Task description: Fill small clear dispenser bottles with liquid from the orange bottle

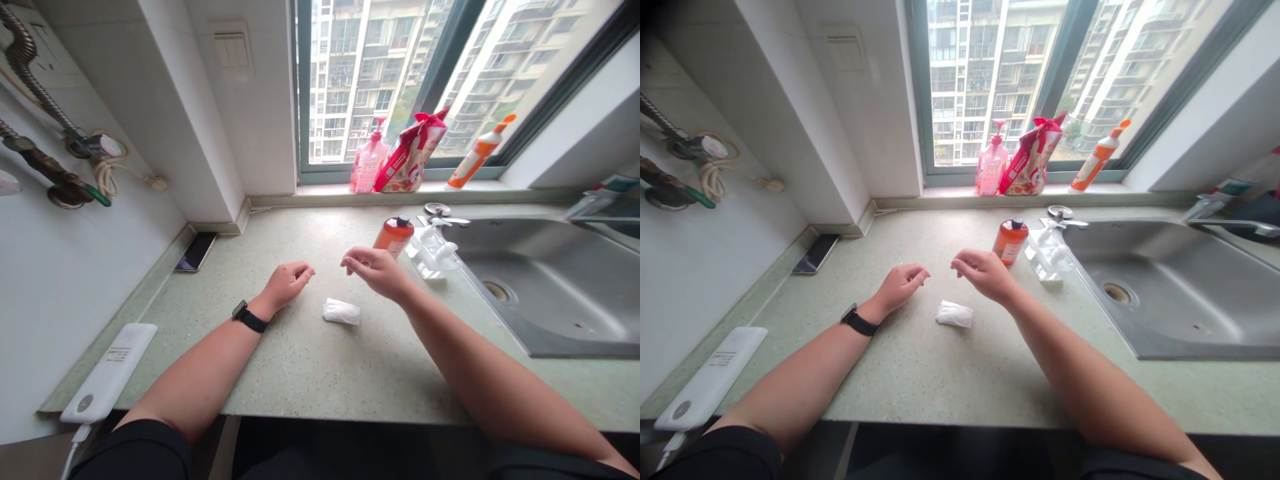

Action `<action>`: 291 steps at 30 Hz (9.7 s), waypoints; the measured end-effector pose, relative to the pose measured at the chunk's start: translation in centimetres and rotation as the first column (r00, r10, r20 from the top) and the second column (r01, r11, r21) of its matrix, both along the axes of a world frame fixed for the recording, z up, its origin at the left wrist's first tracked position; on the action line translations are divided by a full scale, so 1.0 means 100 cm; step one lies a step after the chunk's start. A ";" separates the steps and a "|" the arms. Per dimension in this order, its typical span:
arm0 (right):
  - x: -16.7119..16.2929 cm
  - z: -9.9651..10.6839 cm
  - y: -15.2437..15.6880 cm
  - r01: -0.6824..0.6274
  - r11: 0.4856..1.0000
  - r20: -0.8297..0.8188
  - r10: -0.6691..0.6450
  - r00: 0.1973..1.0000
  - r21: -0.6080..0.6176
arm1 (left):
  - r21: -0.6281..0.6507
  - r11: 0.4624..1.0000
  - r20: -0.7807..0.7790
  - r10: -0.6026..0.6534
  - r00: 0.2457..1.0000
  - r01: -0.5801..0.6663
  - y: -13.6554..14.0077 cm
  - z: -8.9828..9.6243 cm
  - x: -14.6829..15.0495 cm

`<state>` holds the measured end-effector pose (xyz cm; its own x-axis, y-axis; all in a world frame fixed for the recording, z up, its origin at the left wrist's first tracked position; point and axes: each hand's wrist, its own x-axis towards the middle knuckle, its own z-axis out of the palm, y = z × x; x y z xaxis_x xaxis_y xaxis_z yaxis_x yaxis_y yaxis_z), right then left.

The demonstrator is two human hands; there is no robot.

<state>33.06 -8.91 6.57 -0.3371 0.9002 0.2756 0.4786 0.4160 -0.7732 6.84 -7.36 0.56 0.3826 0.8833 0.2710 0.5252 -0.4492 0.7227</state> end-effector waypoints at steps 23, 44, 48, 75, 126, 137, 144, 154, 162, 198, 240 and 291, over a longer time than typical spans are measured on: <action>-0.004 -0.067 0.007 -0.113 0.954 -0.142 0.076 0.987 -0.278 | -0.121 0.985 0.002 -0.125 0.992 0.125 -0.002 0.002 0.002; -0.004 -0.065 0.008 -0.112 0.947 -0.101 0.085 0.991 -0.300 | -0.114 0.991 -0.002 -0.065 0.998 0.064 -0.001 -0.002 0.000; -0.004 -0.066 0.008 -0.112 0.947 -0.094 0.088 0.992 -0.303 | -0.094 0.994 -0.010 -0.063 0.998 0.062 0.000 -0.003 -0.001; -0.003 -0.083 0.014 -0.093 0.978 -0.118 0.072 0.990 -0.184 | 0.041 0.999 -0.019 -0.022 1.000 0.023 0.001 -0.002 -0.001; -0.035 0.036 0.016 0.104 0.968 0.282 -0.168 0.945 0.227 | 0.189 0.980 0.133 0.041 0.990 -0.066 -0.001 -0.007 -0.009; -0.042 0.024 0.020 0.052 0.962 0.273 -0.128 0.953 0.267 | 0.253 0.959 0.049 0.117 0.992 -0.125 -0.002 -0.005 -0.008; -0.035 0.029 0.018 -0.108 0.950 0.329 0.006 0.944 0.292 | 0.229 0.967 0.061 0.102 0.993 -0.113 -0.001 0.000 -0.009; -0.035 0.030 0.017 0.081 0.972 0.450 -0.175 0.876 0.220 | 0.291 0.945 0.009 0.156 0.988 -0.152 0.000 -0.003 -0.010; -0.035 0.028 0.014 0.048 0.963 0.420 -0.160 0.893 0.265 | 0.374 0.911 -0.030 0.201 0.979 -0.175 -0.001 -0.003 -0.010; -0.033 0.026 0.023 -0.262 0.811 0.332 0.089 0.939 0.523 | 0.385 0.903 -0.023 0.218 0.976 -0.193 -0.001 -0.004 -0.009; 0.084 -0.080 0.065 0.460 0.878 0.225 -0.478 0.849 0.132 | 0.018 0.951 0.143 0.303 0.942 -0.308 0.013 -0.012 -0.013; 0.077 -0.053 -0.001 0.347 0.935 -0.176 -0.332 0.927 0.067 | 0.454 0.891 0.208 -0.091 0.974 -0.014 -0.036 0.020 0.009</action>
<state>40.79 -9.04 1.27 0.0396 0.9198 0.3904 0.4778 0.3257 -0.8159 7.75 -10.93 2.56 0.2991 0.6316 0.7153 0.3540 -0.7696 0.5315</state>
